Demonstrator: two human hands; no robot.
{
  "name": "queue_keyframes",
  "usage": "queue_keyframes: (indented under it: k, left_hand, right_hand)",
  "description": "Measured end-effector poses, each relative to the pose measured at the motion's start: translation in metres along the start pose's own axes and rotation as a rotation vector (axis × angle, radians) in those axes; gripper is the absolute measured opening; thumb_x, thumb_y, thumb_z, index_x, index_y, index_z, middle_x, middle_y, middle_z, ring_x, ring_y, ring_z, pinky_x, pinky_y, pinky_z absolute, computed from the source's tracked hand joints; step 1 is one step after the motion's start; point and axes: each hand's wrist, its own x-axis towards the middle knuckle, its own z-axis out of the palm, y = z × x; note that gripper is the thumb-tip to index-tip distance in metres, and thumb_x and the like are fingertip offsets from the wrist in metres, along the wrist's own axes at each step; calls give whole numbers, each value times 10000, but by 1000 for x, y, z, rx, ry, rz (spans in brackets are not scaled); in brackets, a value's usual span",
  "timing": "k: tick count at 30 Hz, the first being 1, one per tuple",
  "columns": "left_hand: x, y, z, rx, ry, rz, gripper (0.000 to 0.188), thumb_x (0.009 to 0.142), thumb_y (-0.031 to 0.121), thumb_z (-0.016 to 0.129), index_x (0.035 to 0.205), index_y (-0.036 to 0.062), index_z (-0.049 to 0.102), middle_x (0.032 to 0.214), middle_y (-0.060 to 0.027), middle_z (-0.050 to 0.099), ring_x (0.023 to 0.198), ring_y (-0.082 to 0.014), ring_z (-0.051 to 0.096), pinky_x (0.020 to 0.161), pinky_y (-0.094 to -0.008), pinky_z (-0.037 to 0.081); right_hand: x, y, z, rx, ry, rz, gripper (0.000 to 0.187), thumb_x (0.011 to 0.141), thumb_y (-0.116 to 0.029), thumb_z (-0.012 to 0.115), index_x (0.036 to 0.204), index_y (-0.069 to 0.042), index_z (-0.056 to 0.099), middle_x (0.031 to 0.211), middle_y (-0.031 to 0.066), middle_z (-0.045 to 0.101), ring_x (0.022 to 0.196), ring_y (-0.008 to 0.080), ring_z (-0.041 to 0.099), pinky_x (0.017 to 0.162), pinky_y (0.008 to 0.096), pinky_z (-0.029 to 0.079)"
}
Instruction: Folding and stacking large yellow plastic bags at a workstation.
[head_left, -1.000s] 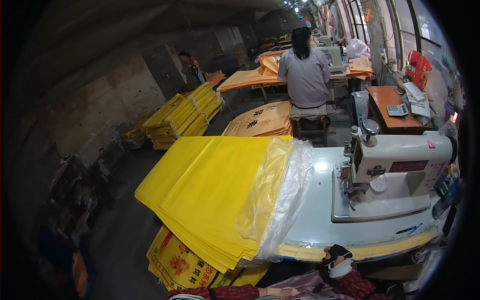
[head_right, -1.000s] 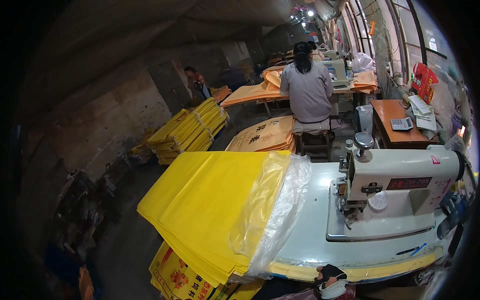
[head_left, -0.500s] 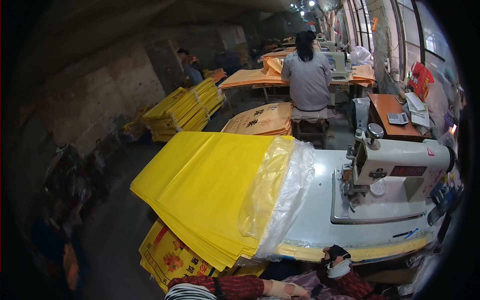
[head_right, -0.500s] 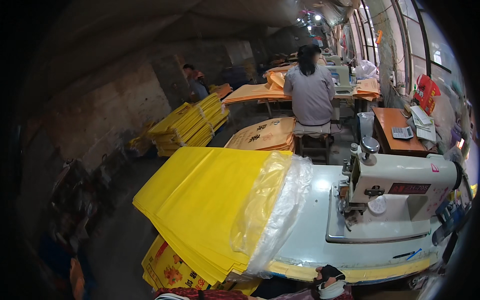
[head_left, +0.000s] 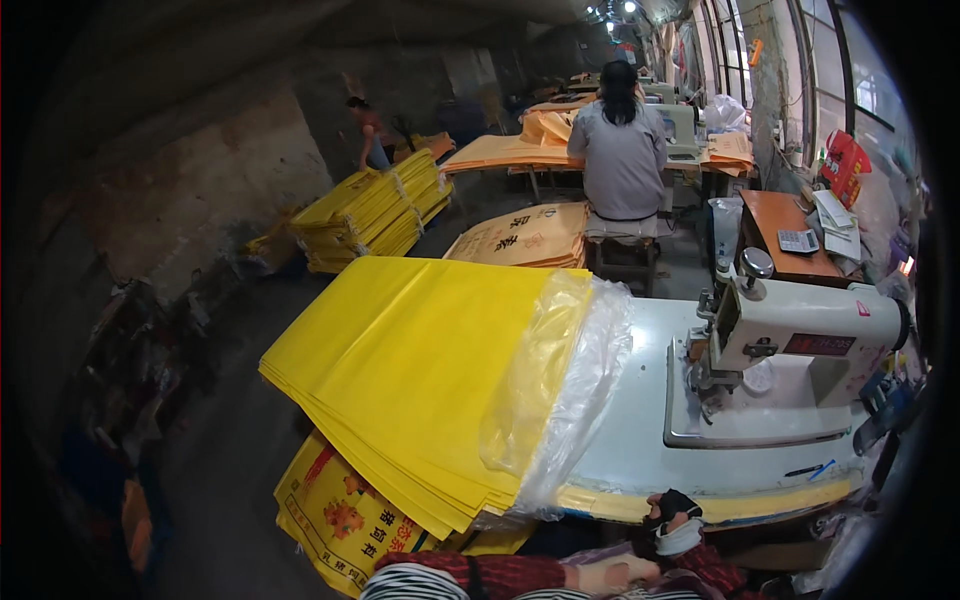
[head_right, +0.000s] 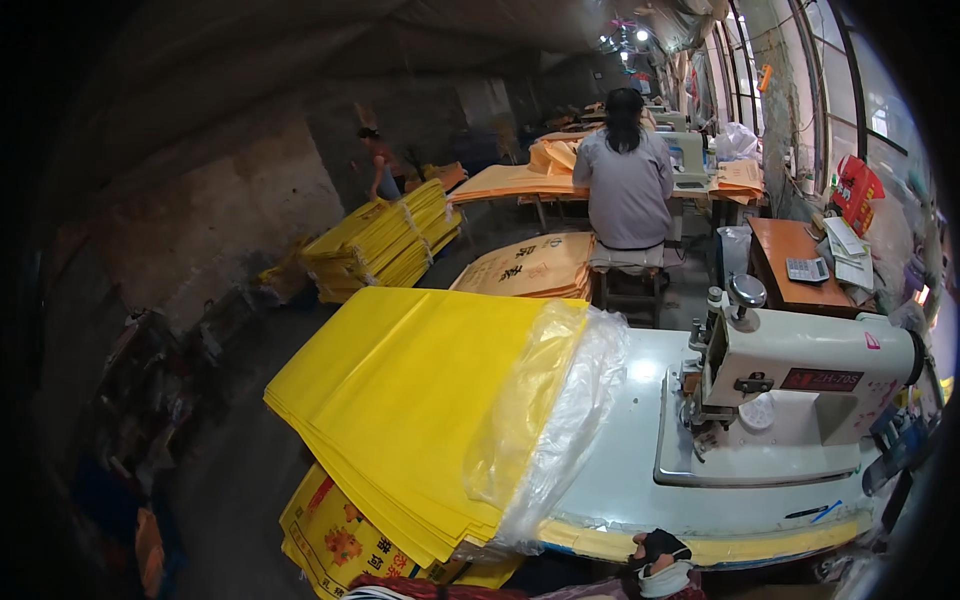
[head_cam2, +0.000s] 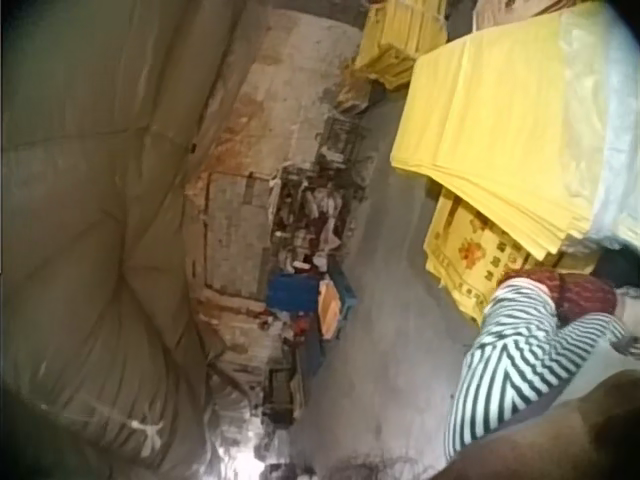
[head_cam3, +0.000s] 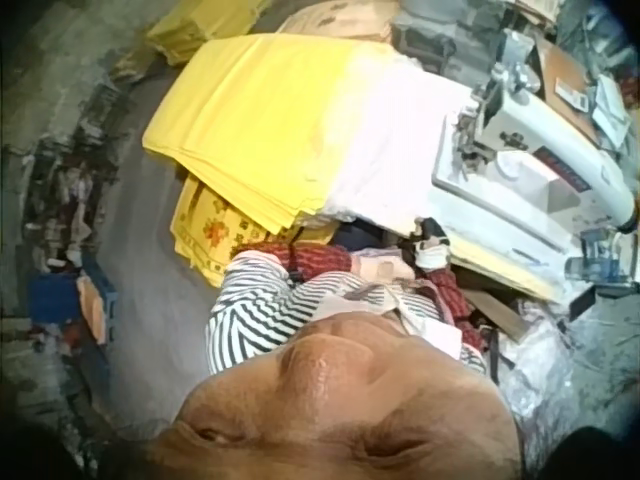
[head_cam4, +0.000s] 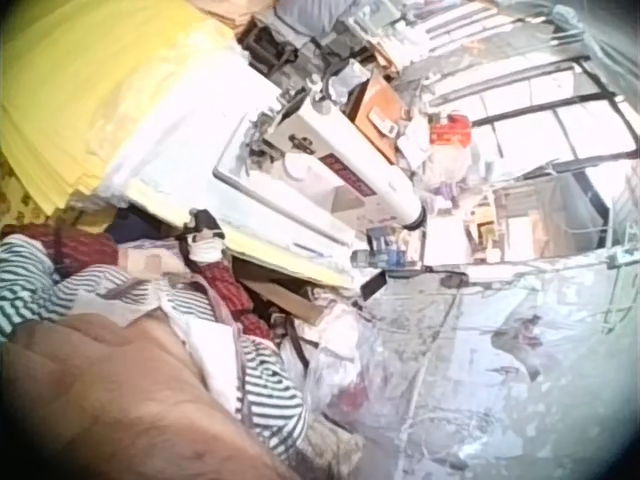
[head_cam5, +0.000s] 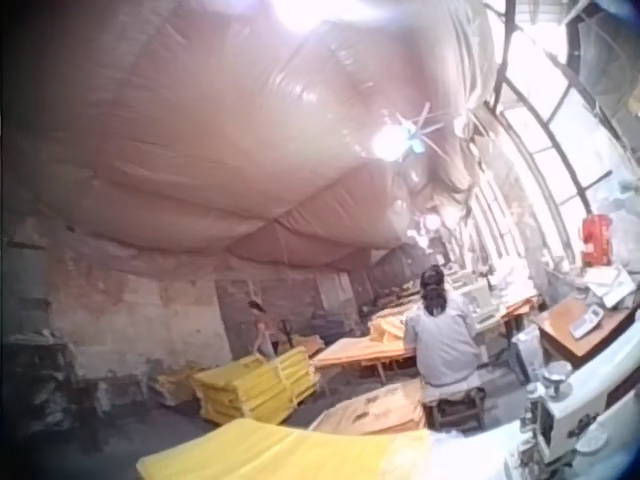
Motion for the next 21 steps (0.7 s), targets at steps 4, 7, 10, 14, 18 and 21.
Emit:
queue_keyframes:
  k: [4, 7, 10, 14, 18, 21]
  left_hand:
    - [-50, -93, 7, 119, 112, 52, 279, 837, 129, 531, 1081, 4, 583, 1010, -124, 620, 1015, -222, 559, 865, -302, 422]
    - [-69, -105, 8, 113, 74, -1, 277, 848, 144, 532, 1084, 8, 586, 1017, -123, 620, 1015, -229, 563, 868, -305, 423]
    - [-88, -101, 4, 131, 80, -37, 276, 860, 158, 534, 1087, 12, 590, 1023, -121, 620, 1015, -235, 568, 872, -308, 425]
    - [-97, -44, -26, 199, 133, -6, 275, 872, 173, 536, 1090, 16, 593, 1029, -120, 620, 1014, -242, 572, 875, -311, 427]
    - [-94, 97, -86, 116, 308, -112, 338, 914, 305, 462, 1046, 33, 612, 934, -99, 583, 921, -252, 559, 815, -337, 436]
    - [-88, 189, -108, -166, 582, 529, 489, 884, 382, 499, 1091, -52, 588, 938, -159, 588, 879, -231, 563, 798, -374, 442]
  right_hand:
    - [8, -14, -1, 43, 82, -32, 116, 772, -129, 549, 764, -46, 630, 700, 119, 602, 646, 303, 600, 597, 382, 478]
    - [9, -15, -6, 29, 90, 23, 89, 772, -86, 543, 745, -40, 614, 691, 115, 599, 635, 296, 600, 593, 377, 477]
    - [10, -17, -6, 36, 86, -8, 79, 761, -80, 547, 746, -38, 612, 691, 116, 598, 640, 295, 600, 595, 382, 476]
    - [11, -19, -6, 39, 92, -27, 74, 744, -73, 546, 737, -36, 609, 684, 119, 595, 633, 296, 596, 590, 382, 474]
    - [2, -3, -5, 27, 36, 10, 95, 730, -83, 558, 776, -36, 626, 707, 124, 606, 644, 300, 603, 597, 379, 483]
    - [5, -7, -3, 17, 17, -2, 115, 720, -86, 574, 804, -38, 637, 731, 125, 620, 654, 303, 609, 605, 379, 492]
